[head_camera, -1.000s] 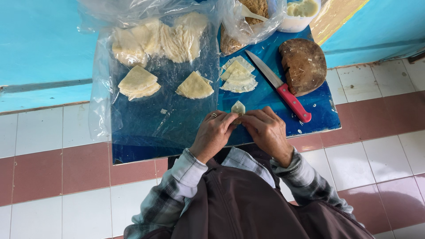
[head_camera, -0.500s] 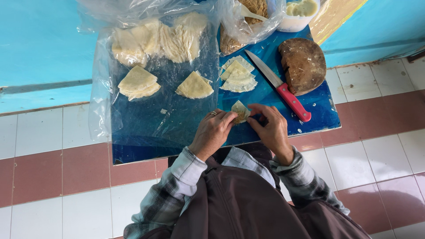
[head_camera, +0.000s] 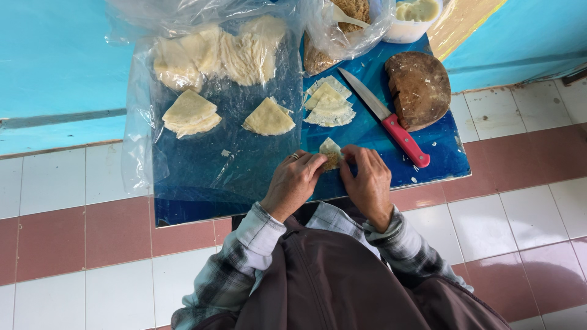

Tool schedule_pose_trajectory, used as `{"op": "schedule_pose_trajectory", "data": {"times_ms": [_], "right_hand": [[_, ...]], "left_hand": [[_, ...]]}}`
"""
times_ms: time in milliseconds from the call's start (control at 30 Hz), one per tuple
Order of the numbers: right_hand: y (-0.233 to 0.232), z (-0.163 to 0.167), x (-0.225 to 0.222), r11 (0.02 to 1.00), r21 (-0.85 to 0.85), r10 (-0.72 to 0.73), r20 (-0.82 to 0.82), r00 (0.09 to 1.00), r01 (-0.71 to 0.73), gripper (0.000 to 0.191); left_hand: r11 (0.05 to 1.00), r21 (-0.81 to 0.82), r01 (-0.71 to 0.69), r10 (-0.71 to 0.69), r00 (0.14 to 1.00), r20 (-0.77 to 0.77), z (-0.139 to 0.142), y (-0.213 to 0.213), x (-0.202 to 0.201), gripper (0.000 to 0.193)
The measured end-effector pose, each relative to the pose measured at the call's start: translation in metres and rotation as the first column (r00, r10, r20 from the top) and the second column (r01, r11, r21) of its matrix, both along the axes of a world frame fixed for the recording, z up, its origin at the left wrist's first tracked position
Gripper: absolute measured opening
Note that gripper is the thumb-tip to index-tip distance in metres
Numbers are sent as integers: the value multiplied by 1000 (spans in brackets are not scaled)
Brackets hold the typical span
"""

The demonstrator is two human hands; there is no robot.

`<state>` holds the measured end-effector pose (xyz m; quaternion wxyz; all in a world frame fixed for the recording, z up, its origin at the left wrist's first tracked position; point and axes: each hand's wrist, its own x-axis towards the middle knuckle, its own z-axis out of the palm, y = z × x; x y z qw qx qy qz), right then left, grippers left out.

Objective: The person sits at a low table and folds thin pastry sheets into triangular parcels one at a time, pressing the edges and placing each finished triangle on the table. They occasionally reach into a plastic bag of filling, add a small portion to a wrapper, and use a knife to trim or cut a wrapper.

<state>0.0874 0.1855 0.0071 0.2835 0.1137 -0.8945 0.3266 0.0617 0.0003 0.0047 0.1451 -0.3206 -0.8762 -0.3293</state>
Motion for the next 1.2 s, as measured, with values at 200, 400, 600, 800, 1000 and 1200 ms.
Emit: {"op": "schedule_pose_trajectory", "data": {"times_ms": [200,400,600,800,1000,1200], "right_hand": [[-5,-1,3,997,48,57,-24,998,-56,28],[-5,-5,3,988,-117,109,36,993,-104,31],[8,2,0,975,12,221,59,973,-222,32],[14,9,-8,951,85,294,32,955,-296,21],[17,12,-18,936,-60,350,99,931,-346,17],[17,5,-23,944,-110,327,192,925,-311,16]], "left_hand": [[1000,-6,13,-14,999,-36,-1,-1,0,25],[1000,-10,27,-27,999,-33,2,-3,-1,24],[996,-4,93,-93,996,-11,0,-6,-3,25],[999,-12,42,-42,999,-23,-5,1,-8,26],[993,117,-10,-3,994,105,-2,8,-10,18],[996,70,-49,37,984,172,-2,14,-12,13]]}}
